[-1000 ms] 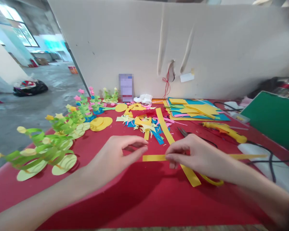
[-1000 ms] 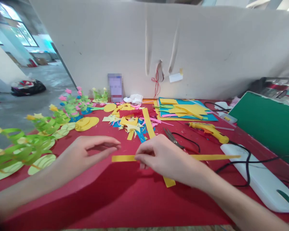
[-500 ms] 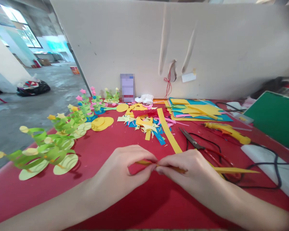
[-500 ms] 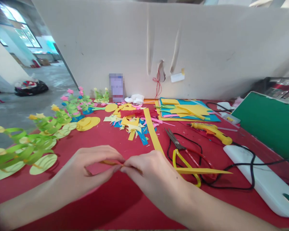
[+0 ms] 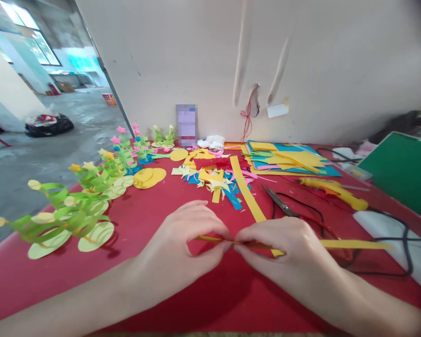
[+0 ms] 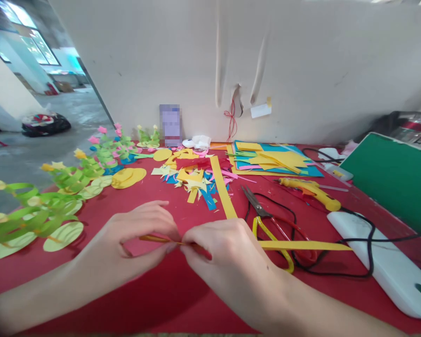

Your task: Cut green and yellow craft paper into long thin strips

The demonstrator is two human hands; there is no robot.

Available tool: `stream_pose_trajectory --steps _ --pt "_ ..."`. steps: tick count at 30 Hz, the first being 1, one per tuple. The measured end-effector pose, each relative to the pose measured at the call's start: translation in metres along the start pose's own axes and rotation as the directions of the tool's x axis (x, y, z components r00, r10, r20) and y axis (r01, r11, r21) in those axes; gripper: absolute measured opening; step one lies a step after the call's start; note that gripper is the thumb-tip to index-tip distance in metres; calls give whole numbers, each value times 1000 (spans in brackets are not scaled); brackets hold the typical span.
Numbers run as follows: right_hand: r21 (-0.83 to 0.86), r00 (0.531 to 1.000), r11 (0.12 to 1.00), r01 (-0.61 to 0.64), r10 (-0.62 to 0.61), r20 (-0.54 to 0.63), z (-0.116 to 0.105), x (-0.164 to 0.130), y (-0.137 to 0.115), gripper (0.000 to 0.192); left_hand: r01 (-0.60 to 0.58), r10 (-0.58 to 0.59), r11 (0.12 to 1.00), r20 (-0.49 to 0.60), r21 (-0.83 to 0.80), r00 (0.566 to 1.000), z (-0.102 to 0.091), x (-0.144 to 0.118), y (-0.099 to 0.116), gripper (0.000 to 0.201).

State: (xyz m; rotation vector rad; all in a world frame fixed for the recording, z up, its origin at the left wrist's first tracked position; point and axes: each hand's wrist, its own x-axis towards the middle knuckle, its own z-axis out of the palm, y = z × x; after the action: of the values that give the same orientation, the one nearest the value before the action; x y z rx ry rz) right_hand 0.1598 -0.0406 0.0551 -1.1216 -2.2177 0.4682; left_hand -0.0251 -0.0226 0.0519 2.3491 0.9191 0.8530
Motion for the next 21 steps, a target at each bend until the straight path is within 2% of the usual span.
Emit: stream_pose_trajectory --steps 7,12,21 --pt "-13 998 999 -39 40 41 3 -1 0 14 -26 26 1000 14 15 1000 6 -2 0 11" --pt "-59 997 998 -11 15 74 3 -2 -1 15 -34 32 996 28 79 999 5 -1 -3 12" --pt "-169 989 984 -57 79 124 -15 -1 3 17 -38 41 994 -34 101 999 -2 3 -8 9"
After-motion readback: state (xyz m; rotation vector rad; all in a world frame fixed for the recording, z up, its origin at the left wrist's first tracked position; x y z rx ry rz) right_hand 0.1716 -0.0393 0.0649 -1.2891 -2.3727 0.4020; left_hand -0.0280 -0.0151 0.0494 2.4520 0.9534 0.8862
